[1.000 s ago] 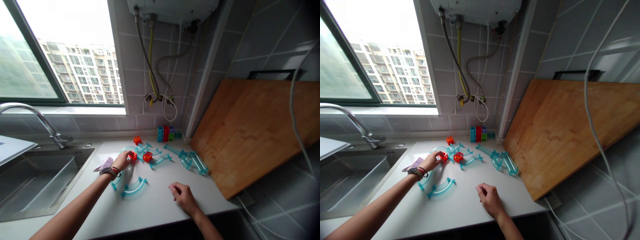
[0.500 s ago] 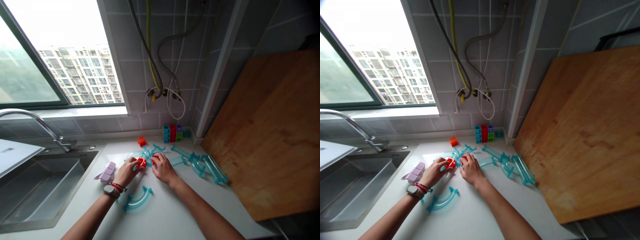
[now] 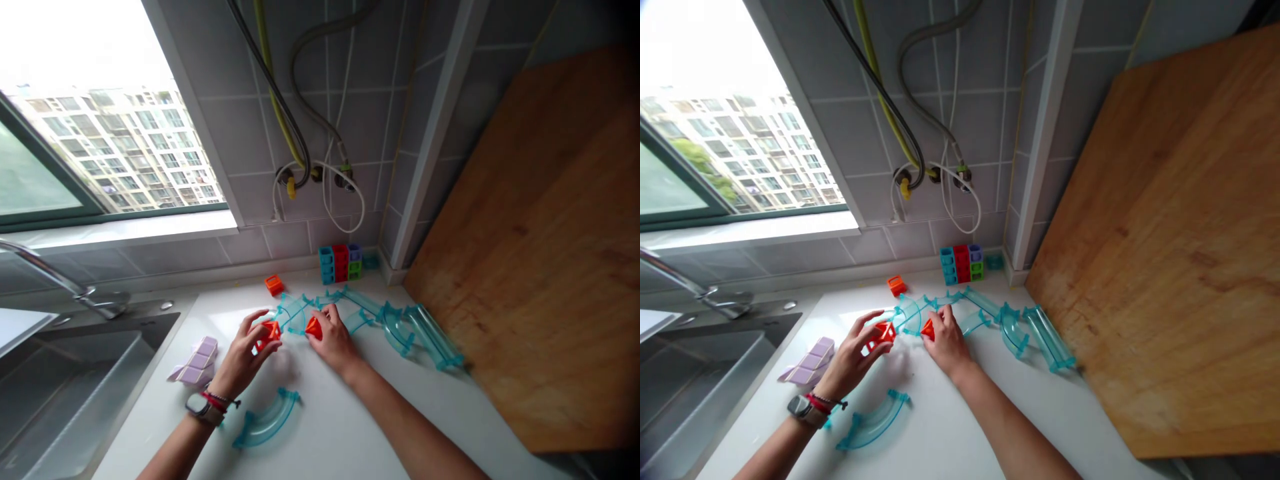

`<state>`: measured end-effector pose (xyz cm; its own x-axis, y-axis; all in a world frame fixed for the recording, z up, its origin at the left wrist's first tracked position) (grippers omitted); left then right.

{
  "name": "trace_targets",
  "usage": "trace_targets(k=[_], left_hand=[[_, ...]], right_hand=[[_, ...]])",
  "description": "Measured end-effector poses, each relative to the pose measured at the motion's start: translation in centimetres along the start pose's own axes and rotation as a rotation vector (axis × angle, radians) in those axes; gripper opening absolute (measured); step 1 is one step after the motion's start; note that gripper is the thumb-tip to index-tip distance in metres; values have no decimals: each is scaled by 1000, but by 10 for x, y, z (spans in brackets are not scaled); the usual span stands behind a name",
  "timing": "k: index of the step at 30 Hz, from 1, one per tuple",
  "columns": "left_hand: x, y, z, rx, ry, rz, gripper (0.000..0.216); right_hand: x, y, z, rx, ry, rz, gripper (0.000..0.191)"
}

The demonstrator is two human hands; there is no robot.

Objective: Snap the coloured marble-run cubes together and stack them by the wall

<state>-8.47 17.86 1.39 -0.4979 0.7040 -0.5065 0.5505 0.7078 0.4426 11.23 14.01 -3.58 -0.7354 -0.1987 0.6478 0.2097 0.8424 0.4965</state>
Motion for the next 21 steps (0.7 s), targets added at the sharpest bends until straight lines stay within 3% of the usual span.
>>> trace_targets(k=[8, 10, 13, 15, 18, 21], left_hand=[[-4, -1, -22, -121, -117, 12, 25], [-12, 0, -28, -149, -131, 17, 23], [-33, 5, -29, -145, -183, 19, 22], [-52, 11, -18, -89, -250, 21, 22], [-76, 18, 17, 77, -346, 48, 21], [-78, 24, 44, 112, -388, 36, 16]], right_hand=[[-14, 1, -15, -89, 80, 88, 20], [-20, 2, -23, -143, 144, 126, 13], [-25, 2, -30, -179, 201, 168, 18], [-22, 2, -29, -153, 216, 158, 20], [-16, 1, -27, -116, 197, 147, 21], [-18, 0, -22, -71, 173, 183, 25]])
Point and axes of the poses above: each hand's wrist, its own y-axis towards the middle knuckle, its own z-axis out of the palm, x = y × z, the point moved 10 cm from there along y, towards the middle knuckle, and after that the axes turned 3 degrees about -x, right-handed, at the moved point
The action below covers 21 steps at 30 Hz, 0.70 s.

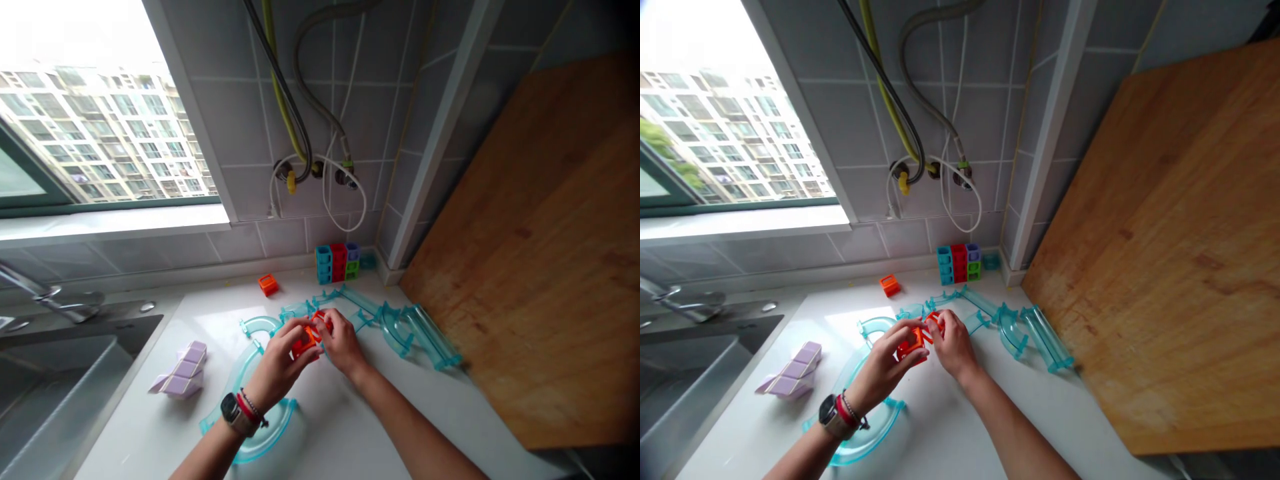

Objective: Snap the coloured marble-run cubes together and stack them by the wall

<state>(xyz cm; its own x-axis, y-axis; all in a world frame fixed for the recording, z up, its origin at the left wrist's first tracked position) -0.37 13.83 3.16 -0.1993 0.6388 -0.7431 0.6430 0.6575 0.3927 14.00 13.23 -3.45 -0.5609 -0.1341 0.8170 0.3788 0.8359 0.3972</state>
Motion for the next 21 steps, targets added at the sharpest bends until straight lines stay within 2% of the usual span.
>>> trace_targets(k=[4, 7, 12, 15, 17, 21], left_hand=[[19, -1, 6, -31, -24, -34, 15], [29, -8, 2, -57, -68, -71, 19], [45, -17, -9, -163, -188, -164, 22], [63, -20, -8, -210, -412, -302, 19], [71, -22, -4, -218, -556, -391, 24], [76, -24, 8, -178, -735, -522, 30]], right_hand=[[0, 0, -3, -3, 66, 21, 28], [-2, 0, -8, -35, 218, 79, 29], [-17, -5, -3, -49, 632, 341, 37], [-29, -11, 12, -48, 944, 555, 45], [-33, -15, 21, -61, 1119, 674, 43], [-31, -21, 28, -67, 1250, 777, 39]])
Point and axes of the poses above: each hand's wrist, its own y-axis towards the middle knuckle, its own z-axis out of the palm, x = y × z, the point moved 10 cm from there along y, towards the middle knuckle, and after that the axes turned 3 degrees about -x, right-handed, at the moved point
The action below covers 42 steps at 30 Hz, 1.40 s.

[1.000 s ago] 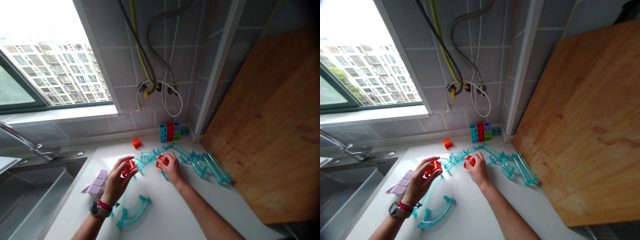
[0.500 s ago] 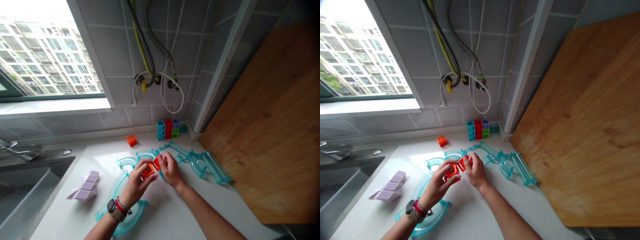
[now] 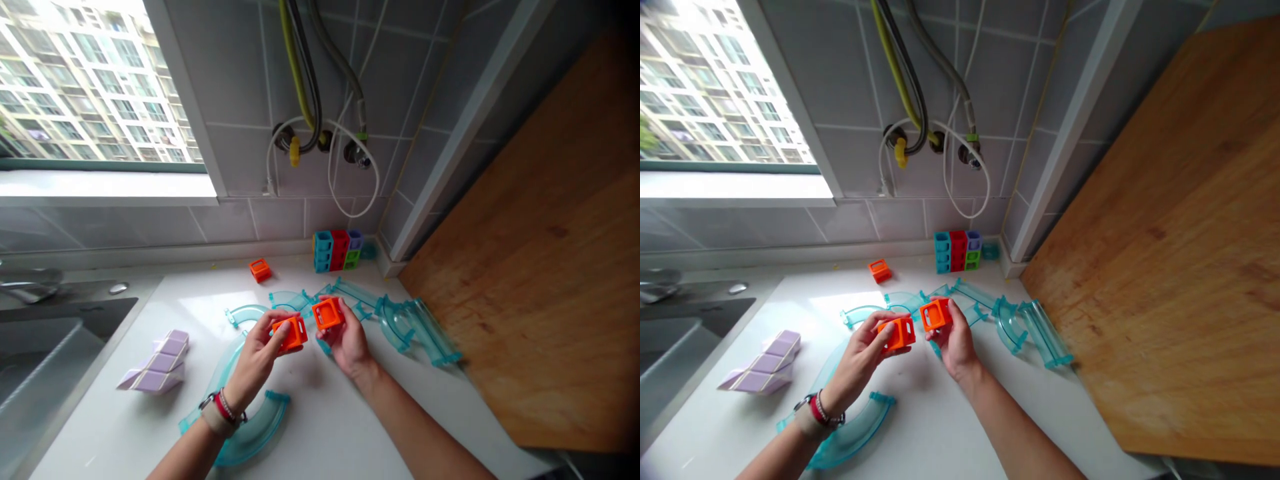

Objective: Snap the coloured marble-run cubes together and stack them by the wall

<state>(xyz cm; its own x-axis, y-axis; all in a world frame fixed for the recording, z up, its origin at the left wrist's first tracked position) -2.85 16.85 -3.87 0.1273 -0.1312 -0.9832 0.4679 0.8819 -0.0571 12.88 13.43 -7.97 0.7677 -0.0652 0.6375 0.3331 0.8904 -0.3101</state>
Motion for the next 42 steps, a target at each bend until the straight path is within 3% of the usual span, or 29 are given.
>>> trace_targets(k=[5, 10, 16, 20, 27, 35, 38, 42], left_hand=[[12, 2, -6, -52, -152, -136, 52], [-10, 3, -13, -92, -17, 68, 77], [-15, -2, -6, -29, 33, 139, 71], [-17, -4, -5, -35, 61, 180, 70], [-28, -4, -14, -116, -75, 273, 70], [-51, -20, -13, -163, 96, 467, 68], [-46, -14, -13, -135, 55, 382, 72], [-21, -2, -11, -57, 55, 133, 48]], right_hand=[[7, -9, 14, 103, -75, -44, 32], [20, -16, 22, 147, -160, -153, 37], [12, -19, 32, 281, -268, -173, 57], [6, -20, 37, 351, -347, -194, 59], [2, -19, 35, 334, -344, -193, 54], [3, -22, 40, 359, -316, -111, 54], [2, -24, 41, 364, -295, -79, 56], [4, -22, 38, 327, -302, -107, 58]])
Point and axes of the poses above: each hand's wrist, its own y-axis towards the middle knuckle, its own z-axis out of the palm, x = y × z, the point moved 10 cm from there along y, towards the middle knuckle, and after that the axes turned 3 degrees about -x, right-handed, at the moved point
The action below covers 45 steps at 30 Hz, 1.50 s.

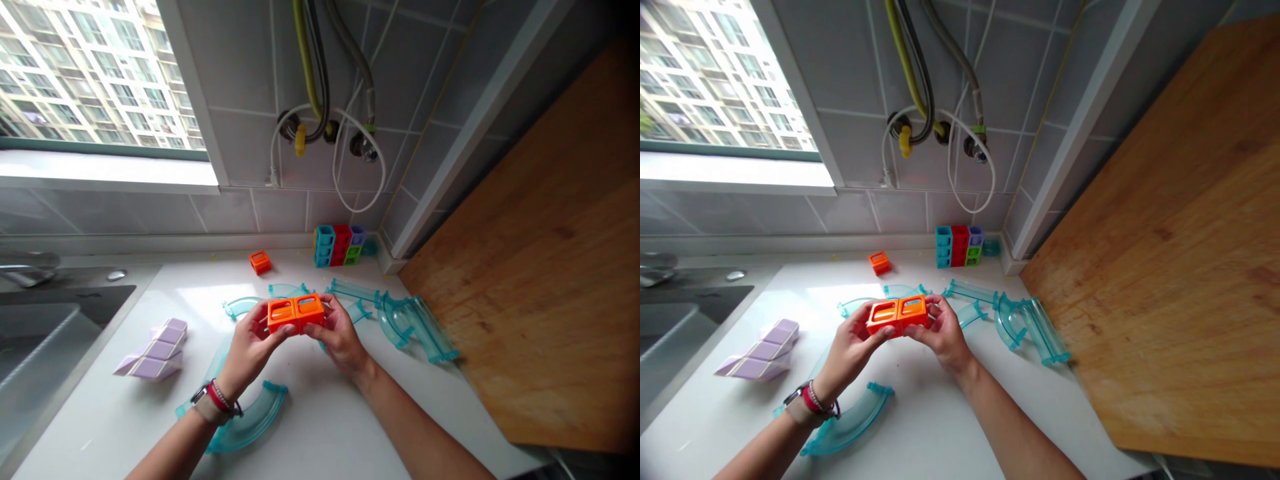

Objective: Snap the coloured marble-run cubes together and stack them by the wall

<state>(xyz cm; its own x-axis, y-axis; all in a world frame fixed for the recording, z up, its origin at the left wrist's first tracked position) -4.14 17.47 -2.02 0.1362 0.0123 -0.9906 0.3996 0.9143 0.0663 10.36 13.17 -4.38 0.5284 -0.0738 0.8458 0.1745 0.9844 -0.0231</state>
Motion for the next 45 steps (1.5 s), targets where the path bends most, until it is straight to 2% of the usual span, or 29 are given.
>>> trace_targets(k=[5, 7, 9, 14, 21, 24, 29, 34, 40, 45], left_hand=[[23, -2, 13, 142, -300, -359, 50], [24, -3, 12, 141, -331, -416, 43], [20, 0, 5, 90, -292, -379, 42], [6, 2, -4, 1, -99, -188, 59], [-1, -1, -3, -66, -3, -75, 46], [0, -2, -2, -70, -10, -92, 47], [10, -2, -1, -40, -109, -218, 52], [14, -4, 10, 43, -264, -291, 48], [24, -14, 28, 166, -470, -469, 42], [19, -15, 32, 203, -551, -425, 49]], right_hand=[[16, 1, -4, -20, -114, -158, 55], [17, 1, -2, 6, -161, -172, 55], [16, 1, -2, 12, -180, -159, 55], [8, 0, -5, -35, -124, -102, 53], [7, -2, -7, -81, -164, -102, 53], [10, -3, -4, -51, -208, -116, 60], [11, -7, 5, 50, -309, -147, 82], [18, -9, 3, 16, -385, -239, 64], [39, -18, 8, -18, -561, -407, 60], [45, -25, 19, 39, -551, -380, 54]])
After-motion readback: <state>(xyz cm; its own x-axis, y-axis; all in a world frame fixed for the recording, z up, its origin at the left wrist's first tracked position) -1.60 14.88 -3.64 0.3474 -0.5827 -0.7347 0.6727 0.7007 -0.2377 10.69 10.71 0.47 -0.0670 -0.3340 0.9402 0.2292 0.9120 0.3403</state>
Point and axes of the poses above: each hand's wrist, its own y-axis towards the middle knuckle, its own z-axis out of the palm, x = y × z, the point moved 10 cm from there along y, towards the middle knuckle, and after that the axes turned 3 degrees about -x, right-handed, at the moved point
